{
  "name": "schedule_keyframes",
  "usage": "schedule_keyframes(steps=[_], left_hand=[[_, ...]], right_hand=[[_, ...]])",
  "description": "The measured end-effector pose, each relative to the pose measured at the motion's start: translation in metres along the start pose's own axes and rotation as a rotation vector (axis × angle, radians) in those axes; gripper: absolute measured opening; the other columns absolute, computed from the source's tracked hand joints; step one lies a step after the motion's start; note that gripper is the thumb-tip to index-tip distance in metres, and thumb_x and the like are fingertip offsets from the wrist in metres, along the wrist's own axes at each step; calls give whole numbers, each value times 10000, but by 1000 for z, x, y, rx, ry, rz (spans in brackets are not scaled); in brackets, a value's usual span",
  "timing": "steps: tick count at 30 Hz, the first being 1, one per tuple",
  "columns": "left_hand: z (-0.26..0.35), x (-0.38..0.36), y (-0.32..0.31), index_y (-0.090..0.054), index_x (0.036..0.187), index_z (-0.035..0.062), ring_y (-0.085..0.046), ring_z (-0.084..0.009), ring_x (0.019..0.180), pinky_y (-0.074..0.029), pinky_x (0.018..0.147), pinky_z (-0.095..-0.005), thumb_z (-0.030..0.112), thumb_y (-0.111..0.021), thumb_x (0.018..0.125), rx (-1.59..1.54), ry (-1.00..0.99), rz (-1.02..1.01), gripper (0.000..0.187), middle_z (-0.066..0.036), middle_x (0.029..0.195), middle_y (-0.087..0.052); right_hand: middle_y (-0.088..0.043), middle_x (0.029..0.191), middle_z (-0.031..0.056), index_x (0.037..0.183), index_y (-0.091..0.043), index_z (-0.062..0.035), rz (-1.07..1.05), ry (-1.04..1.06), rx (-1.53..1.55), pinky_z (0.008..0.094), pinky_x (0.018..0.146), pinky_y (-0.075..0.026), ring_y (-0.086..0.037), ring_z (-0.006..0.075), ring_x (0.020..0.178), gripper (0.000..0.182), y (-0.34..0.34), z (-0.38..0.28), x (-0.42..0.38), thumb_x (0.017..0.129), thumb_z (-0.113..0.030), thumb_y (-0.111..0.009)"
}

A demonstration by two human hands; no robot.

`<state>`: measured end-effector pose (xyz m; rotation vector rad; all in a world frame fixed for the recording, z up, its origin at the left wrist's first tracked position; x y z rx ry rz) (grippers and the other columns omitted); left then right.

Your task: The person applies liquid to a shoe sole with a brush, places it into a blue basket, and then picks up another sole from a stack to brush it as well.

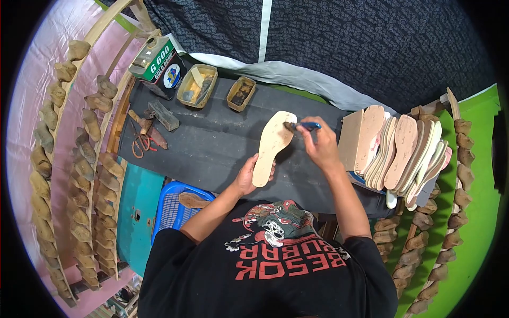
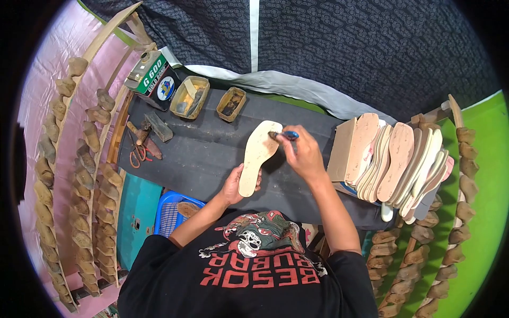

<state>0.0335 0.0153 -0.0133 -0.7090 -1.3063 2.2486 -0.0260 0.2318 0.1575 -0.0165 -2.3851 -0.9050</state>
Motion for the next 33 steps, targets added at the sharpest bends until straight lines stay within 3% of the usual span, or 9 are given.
schedule_keyframes(steps=[4, 9, 17, 20, 33], left_hand=[[-3, -1, -3, -593, 1294, 48, -660, -193, 923, -571, 817, -358, 490, -382, 1091, 11, 24, 1, 530, -81, 1110, -663], [0, 0, -1, -597, 1289, 48, -653, -193, 935, -562, 821, -368, 498, -379, 1089, 5, -44, 3, 538, -76, 1115, -664], [9, -2, 4, -595, 1314, 60, -653, -188, 950, -562, 825, -374, 516, -401, 1082, -13, -83, 76, 547, -69, 1140, -672], [6, -2, 1, -593, 1318, 58, -655, -188, 950, -565, 823, -371, 515, -405, 1082, -5, -69, 97, 547, -71, 1141, -672], [-4, -5, -1, -568, 1332, 54, -638, -188, 957, -554, 838, -377, 507, -389, 1080, 77, -26, -15, 549, -72, 1128, -635]], right_hand=[[-701, 957, 147, 1007, -649, 9, 38, 10, -23, 373, 709, -546, -692, 304, 796, 124, 3, 9, 10, 922, -31, -729], [-644, 879, 166, 1041, -615, 8, -43, 58, 9, 421, 708, -522, -645, 363, 780, 182, -4, -2, -3, 908, -38, -730], [-674, 908, 150, 1048, -632, 4, -118, 108, 174, 396, 685, -519, -655, 322, 763, 208, -26, -18, -23, 879, -11, -752], [-668, 896, 159, 1043, -621, 8, -117, 102, 190, 420, 700, -532, -665, 349, 776, 200, -31, -20, -22, 895, -47, -744], [-682, 955, 157, 1032, -634, 13, 25, 74, -29, 392, 721, -540, -679, 332, 818, 132, -3, 6, 14, 938, -38, -711]])
Point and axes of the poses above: each hand's wrist, its own x-axis towards the middle knuckle, its own y-axis out of the back of the hand, z = x × y, the point moved 1 cm from there along x, towards the middle knuckle
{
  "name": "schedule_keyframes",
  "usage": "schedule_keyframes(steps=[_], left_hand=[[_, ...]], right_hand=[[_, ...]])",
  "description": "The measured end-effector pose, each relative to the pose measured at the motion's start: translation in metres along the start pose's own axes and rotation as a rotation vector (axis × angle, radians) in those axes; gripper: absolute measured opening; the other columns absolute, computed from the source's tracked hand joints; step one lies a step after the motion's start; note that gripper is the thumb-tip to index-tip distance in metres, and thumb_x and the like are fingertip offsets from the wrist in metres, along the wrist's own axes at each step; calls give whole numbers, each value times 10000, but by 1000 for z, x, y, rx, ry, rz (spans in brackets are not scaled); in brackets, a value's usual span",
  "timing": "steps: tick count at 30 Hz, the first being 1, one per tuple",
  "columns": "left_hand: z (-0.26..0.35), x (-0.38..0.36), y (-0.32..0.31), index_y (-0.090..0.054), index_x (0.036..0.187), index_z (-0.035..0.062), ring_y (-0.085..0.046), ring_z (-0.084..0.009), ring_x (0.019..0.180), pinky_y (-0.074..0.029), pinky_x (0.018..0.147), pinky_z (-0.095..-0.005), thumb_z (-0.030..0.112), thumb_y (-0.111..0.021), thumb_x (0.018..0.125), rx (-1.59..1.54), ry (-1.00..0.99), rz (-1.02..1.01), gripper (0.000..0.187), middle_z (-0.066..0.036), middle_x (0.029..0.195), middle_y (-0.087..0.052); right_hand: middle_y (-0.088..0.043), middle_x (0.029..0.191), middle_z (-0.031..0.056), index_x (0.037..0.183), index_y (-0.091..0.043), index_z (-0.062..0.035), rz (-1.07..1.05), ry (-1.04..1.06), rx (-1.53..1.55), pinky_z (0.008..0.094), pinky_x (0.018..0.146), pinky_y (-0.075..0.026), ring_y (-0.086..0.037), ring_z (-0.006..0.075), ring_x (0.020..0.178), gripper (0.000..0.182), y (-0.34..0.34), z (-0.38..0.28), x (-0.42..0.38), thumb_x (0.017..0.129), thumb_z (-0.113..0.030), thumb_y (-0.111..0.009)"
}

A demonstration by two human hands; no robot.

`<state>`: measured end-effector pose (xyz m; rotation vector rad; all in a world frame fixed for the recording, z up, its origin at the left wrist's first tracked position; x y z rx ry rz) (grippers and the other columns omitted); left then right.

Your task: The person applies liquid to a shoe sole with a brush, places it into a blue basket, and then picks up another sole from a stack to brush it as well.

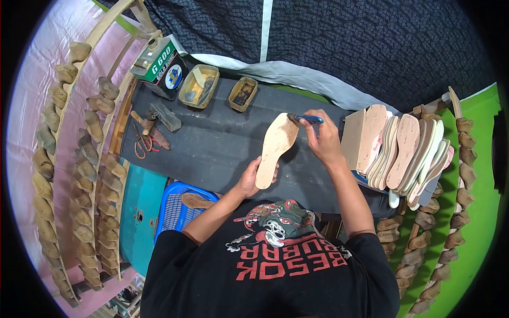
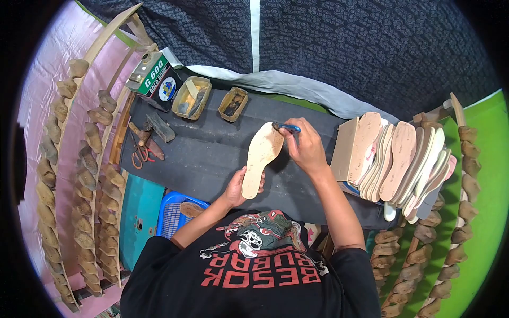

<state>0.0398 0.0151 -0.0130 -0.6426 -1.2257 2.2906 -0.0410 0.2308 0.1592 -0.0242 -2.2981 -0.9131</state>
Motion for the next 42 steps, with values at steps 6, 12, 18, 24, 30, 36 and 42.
schedule_keyframes(steps=[6, 12, 18, 24, 30, 36, 42], left_hand=[[1, 0, -4, -568, 1311, 57, -656, -190, 920, -567, 819, -361, 469, -385, 1096, -35, -7, 43, 500, -87, 1110, -667], [2, 2, 3, -595, 1290, 49, -666, -186, 936, -576, 827, -357, 486, -402, 1088, -56, 1, 90, 519, -83, 1110, -675], [6, -2, 10, -588, 1303, 48, -663, -184, 927, -571, 814, -360, 494, -418, 1082, -67, -52, 62, 526, -82, 1107, -673], [15, -15, 21, -584, 1307, 46, -657, -184, 926, -562, 811, -365, 488, -423, 1083, -96, -75, 88, 521, -82, 1107, -670], [31, -29, 41, -587, 1303, 40, -652, -192, 923, -557, 815, -367, 487, -425, 1079, -130, -103, 136, 526, -84, 1108, -667], [44, -55, 61, -595, 1293, 49, -651, -191, 908, -558, 795, -365, 509, -420, 1072, -107, -105, 209, 540, -76, 1105, -669], [56, -77, 83, -601, 1283, 62, -654, -181, 895, -560, 788, -363, 532, -428, 1063, -104, -90, 334, 547, -65, 1088, -673]], right_hand=[[-663, 918, 167, 1036, -630, 7, -76, 22, 58, 403, 726, -534, -668, 353, 810, 169, -10, -16, -16, 907, -35, -731], [-665, 919, 159, 1048, -629, 2, -118, 45, 123, 403, 727, -532, -671, 344, 812, 194, -22, -29, -24, 888, -14, -738], [-681, 946, 157, 1024, -631, 4, -87, -16, 106, 400, 750, -542, -682, 341, 832, 139, -27, -12, -6, 917, -24, -715], [-685, 958, 171, 1022, -664, 20, -17, -79, 120, 393, 734, -547, -697, 329, 822, 116, -50, 7, 20, 952, -65, -701], [-713, 897, 161, 1011, -681, 27, 59, -126, 162, 360, 656, -543, -699, 246, 714, 154, -99, 19, 53, 953, -106, -732], [-729, 847, 164, 1022, -705, 13, -46, -237, 139, 365, 655, -538, -701, 250, 695, 179, -160, 42, 77, 957, -151, -738], [-728, 864, 202, 1054, -707, 21, -145, -307, 50, 419, 648, -532, -703, 317, 699, 230, -198, 48, 92, 957, -186, -728]])
Point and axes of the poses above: each hand's wrist, its own x-axis towards the middle knuckle, its own y-axis out of the back of the hand, z = x × y, the point moved 1 cm from there along x, towards the middle knuckle
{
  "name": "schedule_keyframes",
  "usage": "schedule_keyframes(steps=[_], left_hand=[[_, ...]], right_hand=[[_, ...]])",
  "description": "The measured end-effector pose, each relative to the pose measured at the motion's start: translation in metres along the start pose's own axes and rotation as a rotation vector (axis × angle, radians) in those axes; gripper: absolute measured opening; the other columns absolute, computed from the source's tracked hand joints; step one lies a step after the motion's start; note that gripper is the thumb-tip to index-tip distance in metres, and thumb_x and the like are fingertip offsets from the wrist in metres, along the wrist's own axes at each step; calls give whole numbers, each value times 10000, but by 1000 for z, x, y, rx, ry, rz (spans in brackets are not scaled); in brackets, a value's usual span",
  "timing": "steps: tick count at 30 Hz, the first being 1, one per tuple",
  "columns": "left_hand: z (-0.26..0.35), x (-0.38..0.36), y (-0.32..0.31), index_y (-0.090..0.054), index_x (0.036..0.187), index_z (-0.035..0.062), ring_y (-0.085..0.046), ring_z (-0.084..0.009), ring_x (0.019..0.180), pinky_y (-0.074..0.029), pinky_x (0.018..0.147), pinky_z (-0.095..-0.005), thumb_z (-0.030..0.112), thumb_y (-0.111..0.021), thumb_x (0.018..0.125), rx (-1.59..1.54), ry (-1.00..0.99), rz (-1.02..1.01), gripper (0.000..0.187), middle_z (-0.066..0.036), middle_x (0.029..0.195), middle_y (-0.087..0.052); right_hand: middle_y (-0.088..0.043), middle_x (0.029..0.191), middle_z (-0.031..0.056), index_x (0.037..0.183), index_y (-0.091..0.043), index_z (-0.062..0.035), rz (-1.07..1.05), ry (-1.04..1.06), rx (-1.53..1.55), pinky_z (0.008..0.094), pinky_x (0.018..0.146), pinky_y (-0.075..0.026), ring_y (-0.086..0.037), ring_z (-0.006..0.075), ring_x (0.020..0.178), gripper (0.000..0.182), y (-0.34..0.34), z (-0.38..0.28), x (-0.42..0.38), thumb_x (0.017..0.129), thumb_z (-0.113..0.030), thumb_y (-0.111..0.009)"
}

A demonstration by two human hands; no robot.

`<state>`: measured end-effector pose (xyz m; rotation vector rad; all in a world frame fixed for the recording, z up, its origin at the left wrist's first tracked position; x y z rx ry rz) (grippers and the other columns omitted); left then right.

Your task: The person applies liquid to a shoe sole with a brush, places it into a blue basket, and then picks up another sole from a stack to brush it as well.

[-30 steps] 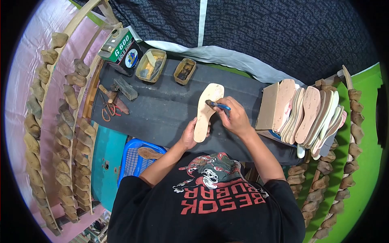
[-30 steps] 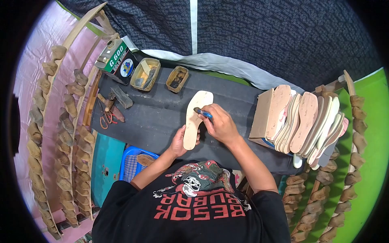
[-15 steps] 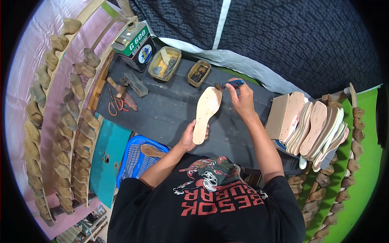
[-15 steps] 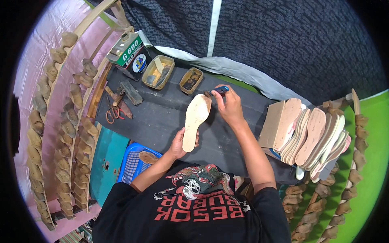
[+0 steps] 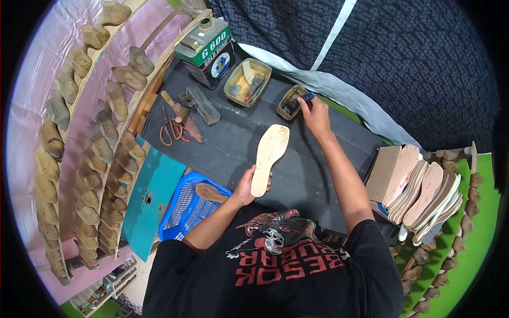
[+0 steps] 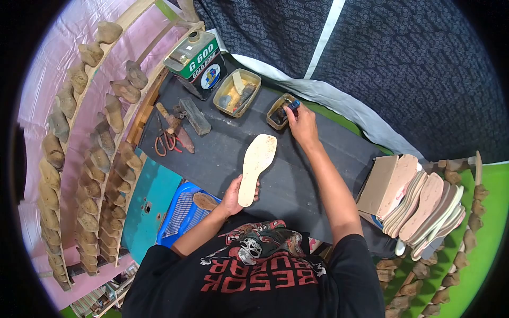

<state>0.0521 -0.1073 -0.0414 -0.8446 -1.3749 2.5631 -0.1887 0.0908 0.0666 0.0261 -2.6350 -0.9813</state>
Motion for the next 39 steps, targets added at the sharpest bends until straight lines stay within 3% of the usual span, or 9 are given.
schedule_keyframes(steps=[5, 11, 18, 21, 27, 31, 35, 38, 39], left_hand=[[11, 5, 12, -597, 1287, 64, -657, -181, 892, -561, 788, -366, 516, -421, 1060, 48, 33, 19, 536, -68, 1092, -674], [14, 23, 16, -554, 1353, 89, -659, -189, 894, -563, 784, -372, 444, -395, 1052, 21, 62, -62, 492, -74, 1104, -671], [16, 35, -1, -510, 1406, 99, -653, -214, 944, -567, 804, -403, 399, -384, 1059, 5, 64, -143, 476, -92, 1171, -657], [17, 38, -10, -512, 1400, 97, -646, -228, 965, -566, 814, -422, 393, -392, 1063, 18, 63, -162, 465, -98, 1206, -648], [16, 48, -31, -461, 1489, 127, -681, -206, 931, -600, 780, -384, 395, -448, 1047, 31, 56, -176, 517, -90, 1212, -657], [14, 58, -45, -419, 1536, 154, -680, -201, 934, -601, 776, -381, 415, -450, 1057, 87, 54, -174, 547, -85, 1225, -654], [8, 68, -53, -399, 1552, 163, -678, -192, 935, -600, 774, -366, 433, -439, 1069, 122, 66, -214, 555, -79, 1231, -653], [4, 71, -58, -382, 1565, 166, -675, -186, 934, -599, 776, -357, 441, -431, 1074, 148, 72, -212, 565, -77, 1229, -653], [3, 71, -59, -377, 1569, 167, -674, -184, 933, -599, 777, -356, 444, -428, 1075, 153, 73, -208, 569, -77, 1227, -653]], right_hand=[[-722, 819, 211, 1044, -708, 27, 16, -68, 39, 438, 643, -526, -700, 327, 674, 247, -11, 10, -1, 961, -205, -727], [-716, 770, 191, 938, -707, 36, 61, -132, -29, 396, 619, -518, -684, 284, 635, 263, 3, 6, -2, 960, -224, -737], [-759, 789, 138, 943, -727, 37, 155, -230, 213, 307, 659, -561, -731, 144, 705, 239, 10, 18, -9, 947, -198, -768], [-771, 817, 125, 950, -735, 24, 175, -239, 283, 289, 690, -572, -750, 134, 759, 196, 20, 13, -17, 940, -167, -773], [-764, 860, 62, 1021, -731, 12, 201, -62, 216, 260, 704, -561, -721, 102, 771, 143, 48, -5, -42, 946, -105, -760], [-747, 883, 71, 990, -716, -11, 201, 30, 133, 288, 688, -551, -690, 131, 746, 118, 70, -18, -56, 933, -104, -762], [-704, 933, 126, 1014, -672, 11, 140, 112, 83, 336, 706, -545, -696, 229, 774, 128, 82, -16, -66, 936, -70, -732], [-659, 950, 171, 1032, -637, 11, 80, 215, -23, 427, 749, -531, -669, 365, 849, 160, 93, -29, -76, 919, -62, -723], [-660, 952, 173, 1039, -634, 14, 72, 231, -29, 423, 756, -531, -667, 369, 851, 167, 94, -31, -79, 913, -50, -722]])
Point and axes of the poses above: each hand's wrist, its own x-axis towards the middle knuckle, its own y-axis out of the back of the hand, z = x × y, the point moved 1 cm from there along x, towards the middle knuckle
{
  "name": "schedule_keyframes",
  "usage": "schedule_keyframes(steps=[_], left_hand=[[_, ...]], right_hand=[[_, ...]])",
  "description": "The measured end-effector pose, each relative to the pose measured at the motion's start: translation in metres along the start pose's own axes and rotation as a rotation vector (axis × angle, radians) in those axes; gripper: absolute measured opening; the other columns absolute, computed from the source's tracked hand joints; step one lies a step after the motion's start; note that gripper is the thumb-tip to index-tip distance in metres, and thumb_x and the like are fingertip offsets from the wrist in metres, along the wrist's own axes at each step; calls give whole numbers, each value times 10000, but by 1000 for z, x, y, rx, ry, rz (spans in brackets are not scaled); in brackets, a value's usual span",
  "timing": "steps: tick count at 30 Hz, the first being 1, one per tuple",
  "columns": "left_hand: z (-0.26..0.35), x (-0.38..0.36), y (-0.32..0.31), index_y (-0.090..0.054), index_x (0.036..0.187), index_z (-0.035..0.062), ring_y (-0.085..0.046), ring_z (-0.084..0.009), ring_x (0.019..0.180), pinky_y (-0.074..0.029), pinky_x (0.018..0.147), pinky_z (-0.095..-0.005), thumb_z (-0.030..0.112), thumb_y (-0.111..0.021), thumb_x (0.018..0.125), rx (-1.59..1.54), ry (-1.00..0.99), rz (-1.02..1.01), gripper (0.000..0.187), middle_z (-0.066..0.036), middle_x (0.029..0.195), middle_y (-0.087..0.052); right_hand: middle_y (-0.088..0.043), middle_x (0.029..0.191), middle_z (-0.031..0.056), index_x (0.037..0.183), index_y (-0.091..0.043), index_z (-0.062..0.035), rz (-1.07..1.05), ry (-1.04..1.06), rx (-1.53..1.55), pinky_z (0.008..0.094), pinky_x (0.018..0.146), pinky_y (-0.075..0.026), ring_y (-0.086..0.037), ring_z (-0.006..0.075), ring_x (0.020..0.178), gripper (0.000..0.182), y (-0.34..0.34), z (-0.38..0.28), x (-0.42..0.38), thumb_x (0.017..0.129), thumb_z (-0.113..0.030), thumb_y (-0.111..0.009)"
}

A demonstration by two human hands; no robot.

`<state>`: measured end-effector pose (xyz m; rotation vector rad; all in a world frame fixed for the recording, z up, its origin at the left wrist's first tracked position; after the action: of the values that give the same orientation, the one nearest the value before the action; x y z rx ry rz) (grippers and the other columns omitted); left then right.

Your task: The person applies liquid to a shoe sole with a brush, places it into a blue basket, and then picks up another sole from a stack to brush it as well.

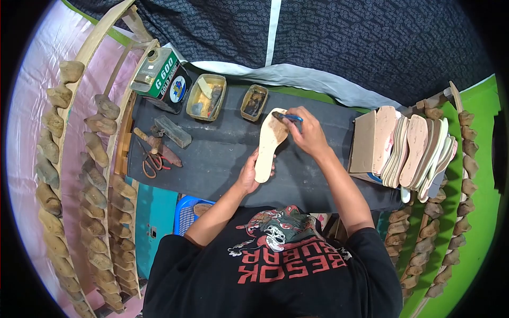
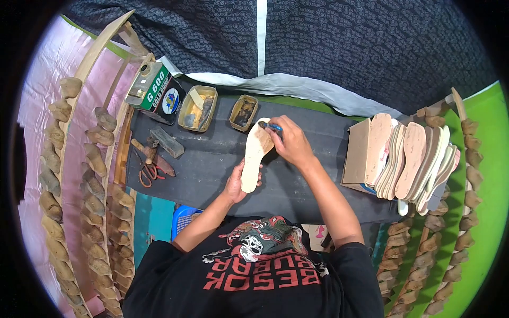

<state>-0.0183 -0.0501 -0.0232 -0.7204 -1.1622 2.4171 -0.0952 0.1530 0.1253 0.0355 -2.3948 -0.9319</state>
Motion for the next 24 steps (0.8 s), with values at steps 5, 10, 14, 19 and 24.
schedule_keyframes(steps=[5, 10, 14, 19, 24], left_hand=[[-2, -1, -4, -375, 1566, 176, -666, -183, 933, -595, 779, -365, 453, -422, 1074, 28, -21, -13, 567, -75, 1216, -652], [1, -2, -8, -404, 1540, 185, -663, -197, 957, -592, 787, -382, 473, -450, 1059, 31, -33, -9, 563, -73, 1228, -649], [0, -6, -14, -351, 1593, 155, -665, -174, 899, -592, 765, -354, 433, -400, 1075, 33, -28, 6, 589, -78, 1185, -653], [-10, -9, -10, -346, 1595, 143, -661, -168, 895, -593, 763, -348, 460, -413, 1072, 55, 1, -38, 616, -79, 1169, -648], [-13, -9, -11, -357, 1587, 150, -662, -166, 901, -597, 762, -347, 476, -417, 1072, 69, -26, -40, 613, -75, 1171, -647]], right_hand=[[-665, 941, 176, 1047, -631, 15, -58, 35, 26, 415, 749, -529, -666, 366, 836, 180, 6, -16, -17, 902, -34, -726], [-671, 947, 181, 1015, -623, 6, -158, -9, 145, 442, 757, -535, -669, 393, 838, 165, 7, -34, -36, 909, -76, -719], [-666, 933, 174, 1016, -626, 7, -59, 13, 114, 422, 746, -533, -673, 377, 829, 154, 12, -25, -31, 916, -70, -713], [-658, 922, 176, 1014, -627, 8, 50, -18, -5, 426, 740, -527, -668, 369, 823, 134, 31, -14, -12, 916, -39, -704], [-656, 918, 176, 1033, -625, 12, -37, 3, 9, 440, 746, -525, -657, 384, 829, 173, 32, -25, -24, 892, -35, -713]])
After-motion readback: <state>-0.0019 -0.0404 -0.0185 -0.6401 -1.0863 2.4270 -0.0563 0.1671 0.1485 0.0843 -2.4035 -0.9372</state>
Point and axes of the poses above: each hand's wrist, its own x-axis towards the middle knuckle, its own y-axis out of the back of the hand, z = x × y, the point moved 1 cm from there along x, towards the middle knuckle
